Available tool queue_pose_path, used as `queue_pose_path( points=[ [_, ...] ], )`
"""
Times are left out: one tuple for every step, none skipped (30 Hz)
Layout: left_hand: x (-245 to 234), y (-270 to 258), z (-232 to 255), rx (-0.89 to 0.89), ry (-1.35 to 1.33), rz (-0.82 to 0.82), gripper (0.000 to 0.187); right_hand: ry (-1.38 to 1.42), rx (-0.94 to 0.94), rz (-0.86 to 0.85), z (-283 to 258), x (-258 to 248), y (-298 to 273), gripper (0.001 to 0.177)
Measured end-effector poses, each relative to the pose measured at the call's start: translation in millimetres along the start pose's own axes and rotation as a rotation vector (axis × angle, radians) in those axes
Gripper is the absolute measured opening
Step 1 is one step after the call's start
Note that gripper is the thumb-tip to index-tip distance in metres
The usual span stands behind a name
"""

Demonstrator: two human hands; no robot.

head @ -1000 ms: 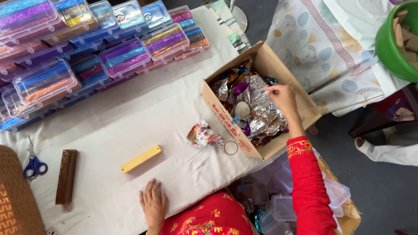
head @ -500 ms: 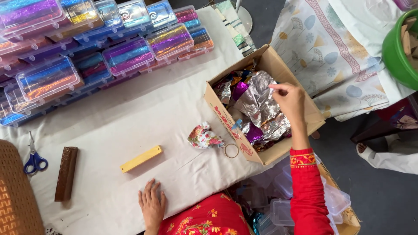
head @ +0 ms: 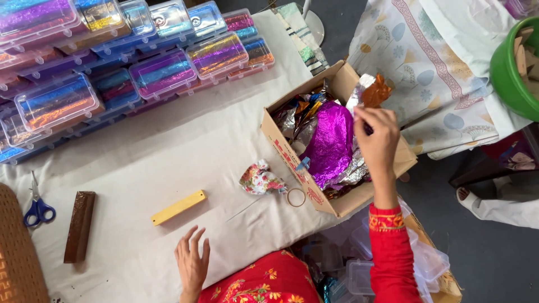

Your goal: The recorder is assembling and packaging small wooden holders and wrapping components in foil.

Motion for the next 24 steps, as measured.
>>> queue_pose_path(
  points=[
    [-9, 16, 12, -0.002, -0.001, 0.000, 0.042, 0.000, -0.001, -0.001, -20, -2, 1, 0.017],
    [-22, 33, 31, 0.070, -0.068, 0.053, 0.047, 0.069, -0.069, -0.016, -44, -4, 2, 0.014],
    [-36, 48, 49, 0.141, -0.135, 0.106, 0.052, 0.138, -0.136, -0.030, -68, -7, 2, 0.012],
    [-47, 65, 70, 0.143, -0.138, 0.104, 0.052, 0.135, -0.135, -0.030, -87, -6, -1, 0.012],
    [-63, 80, 97, 0.232, -0.244, 0.150, 0.068, 0.356, -0.181, -0.244, -112, 8, -8, 0.014],
    [-80, 95, 123, 0.325, -0.351, 0.195, 0.085, 0.576, -0.224, -0.455, -140, 21, -17, 0.016],
    [-86, 103, 138, 0.329, -0.353, 0.194, 0.085, 0.573, -0.222, -0.452, -152, 26, -27, 0.016],
    [-97, 108, 163, 0.482, -0.413, 0.229, 0.094, 0.782, -0.217, -0.759, -172, 48, -48, 0.013],
    [-108, 111, 186, 0.635, -0.472, 0.262, 0.104, 0.985, -0.206, -1.070, -194, 64, -73, 0.011],
    [-113, 109, 189, 0.638, -0.475, 0.262, 0.104, 0.982, -0.205, -1.068, -195, 62, -74, 0.011],
    [-109, 110, 192, 0.613, -0.499, 0.142, 0.100, 1.064, -0.228, -1.099, -200, 59, -77, 0.012],
    [-105, 109, 195, 0.584, -0.521, 0.017, 0.096, 1.150, -0.248, -1.130, -206, 55, -81, 0.014],
    [-101, 106, 190, 0.585, -0.523, 0.013, 0.096, 1.150, -0.244, -1.129, -201, 50, -71, 0.014],
    [-90, 104, 183, 0.545, -0.489, -0.065, 0.086, 1.147, -0.072, -1.068, -186, 51, -56, 0.021],
    [-80, 101, 176, 0.505, -0.454, -0.144, 0.077, 1.139, 0.097, -1.003, -170, 52, -42, 0.029],
    [-82, 100, 172, 0.506, -0.456, -0.148, 0.077, 1.138, 0.102, -1.002, -142, 68, -40, 0.029],
    [-82, 100, 164, 0.445, -0.466, -0.176, 0.076, 0.943, 0.187, -0.804, -97, 83, -28, 0.026],
    [-82, 101, 155, 0.384, -0.475, -0.203, 0.075, 0.744, 0.264, -0.605, -53, 92, -18, 0.024],
    [-82, 97, 147, 0.386, -0.477, -0.205, 0.075, 0.742, 0.267, -0.605, -41, 101, -18, 0.024],
    [-80, 94, 136, 0.335, -0.479, -0.211, 0.076, 0.578, 0.243, -0.616, -28, 111, -17, 0.023],
    [-79, 91, 124, 0.283, -0.481, -0.216, 0.077, 0.414, 0.218, -0.624, -15, 121, -16, 0.022],
    [-79, 89, 118, 0.281, -0.480, -0.214, 0.077, 0.415, 0.215, -0.626, -10, 134, -23, 0.022],
    [-79, 89, 110, 0.237, -0.468, -0.199, 0.078, 0.272, 0.095, -0.672, -12, 149, -30, 0.021],
    [-79, 88, 101, 0.195, -0.457, -0.187, 0.078, 0.128, -0.023, -0.712, -12, 163, -39, 0.021]
  ],
)
Point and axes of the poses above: each hand's wrist, its own y-axis towards the middle knuckle, its own x-axis out of the palm, z = x × y, the point moved 8 cm from there along y, towards the middle knuckle, and after that the axes turned 6 degrees about y, right-handed, at the moved point
